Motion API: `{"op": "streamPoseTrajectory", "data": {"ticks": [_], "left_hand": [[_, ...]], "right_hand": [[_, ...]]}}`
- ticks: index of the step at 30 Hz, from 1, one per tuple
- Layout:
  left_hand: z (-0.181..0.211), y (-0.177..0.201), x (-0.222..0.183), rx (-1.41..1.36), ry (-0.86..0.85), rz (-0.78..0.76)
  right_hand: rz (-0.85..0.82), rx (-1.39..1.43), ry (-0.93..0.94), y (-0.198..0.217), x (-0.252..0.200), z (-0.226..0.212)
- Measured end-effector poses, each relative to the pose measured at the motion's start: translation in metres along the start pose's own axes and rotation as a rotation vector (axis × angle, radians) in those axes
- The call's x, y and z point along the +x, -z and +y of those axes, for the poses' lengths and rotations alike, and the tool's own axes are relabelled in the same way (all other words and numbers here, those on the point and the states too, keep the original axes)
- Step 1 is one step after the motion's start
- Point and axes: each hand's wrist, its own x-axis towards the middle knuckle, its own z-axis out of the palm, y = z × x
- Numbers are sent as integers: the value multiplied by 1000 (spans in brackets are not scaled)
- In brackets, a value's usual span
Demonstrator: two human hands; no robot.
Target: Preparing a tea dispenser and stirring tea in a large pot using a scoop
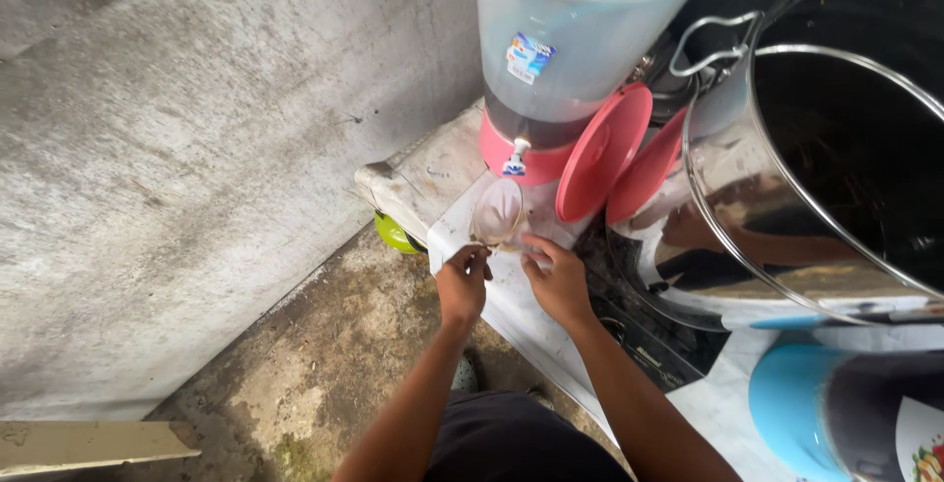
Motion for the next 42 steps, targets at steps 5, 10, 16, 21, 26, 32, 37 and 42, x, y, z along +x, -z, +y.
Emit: {"op": "streamPoseTrajectory", "data": {"ticks": [5, 10, 16, 21, 26, 32, 37, 42], "left_hand": [[-5, 9, -5, -74, 1, 10], [-13, 14, 12, -171, -52, -66], [-24, 29, 22, -469, -52, -284], [-8, 51, 13, -669, 203, -301], [-26, 33, 25, -741, 387, -344], [-18, 11, 25, -772, 539, -531], [-5, 9, 25, -749, 598, -648], [-40, -7, 30, -844, 618, -614]], "right_hand": [[78, 114, -257, 2, -6, 5], [-61, 438, -446, -14, -4, 7], [6, 1279, -654, -37, 30, 62], [129, 1093, -565, -44, 30, 51], [316, 989, -267, -43, 27, 2], [422, 419, 142, -28, 25, -44], [266, -305, 421, -31, 24, -29], [154, -650, 230, -43, 20, -19]]}}
